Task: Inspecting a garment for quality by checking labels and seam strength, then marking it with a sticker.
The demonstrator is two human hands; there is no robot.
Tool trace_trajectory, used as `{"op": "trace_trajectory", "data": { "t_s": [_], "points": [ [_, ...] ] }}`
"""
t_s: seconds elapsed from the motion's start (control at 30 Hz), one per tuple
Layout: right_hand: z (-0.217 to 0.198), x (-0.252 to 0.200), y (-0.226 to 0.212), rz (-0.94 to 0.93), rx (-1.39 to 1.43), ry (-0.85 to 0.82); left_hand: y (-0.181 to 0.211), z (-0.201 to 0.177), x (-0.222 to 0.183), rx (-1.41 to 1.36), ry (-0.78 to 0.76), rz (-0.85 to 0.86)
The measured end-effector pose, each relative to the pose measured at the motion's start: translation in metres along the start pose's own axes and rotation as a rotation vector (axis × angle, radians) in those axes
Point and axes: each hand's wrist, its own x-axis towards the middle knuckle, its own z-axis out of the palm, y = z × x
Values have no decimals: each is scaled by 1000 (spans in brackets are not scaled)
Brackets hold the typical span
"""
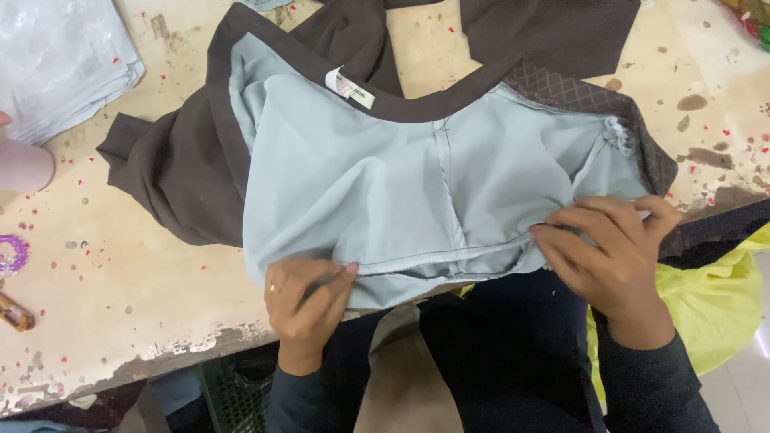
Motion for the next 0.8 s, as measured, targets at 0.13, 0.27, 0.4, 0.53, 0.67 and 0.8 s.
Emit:
{"op": "trace_trajectory", "data": {
  "t_s": [0.13,0.27,0.4,0.53,0.67,0.8],
  "points": [
    [8,-11,5,-17,-7,225,-2,1,-11,70,203,203],
    [14,-21,13,-99,-14,363,-4,-5,-14,77,186,257],
    [10,-27,12,-57,-13,360,-6,-5,-7,68,236,324],
    [13,-32,20,-14,53,327,6,-10,2,-44,156,97],
    [-4,-17,13,370,632,-85,2,-18,11,-309,-229,-304],
    [-3,-9,12,730,876,-177,1,-14,18,-656,-312,-679]
  ]
}}
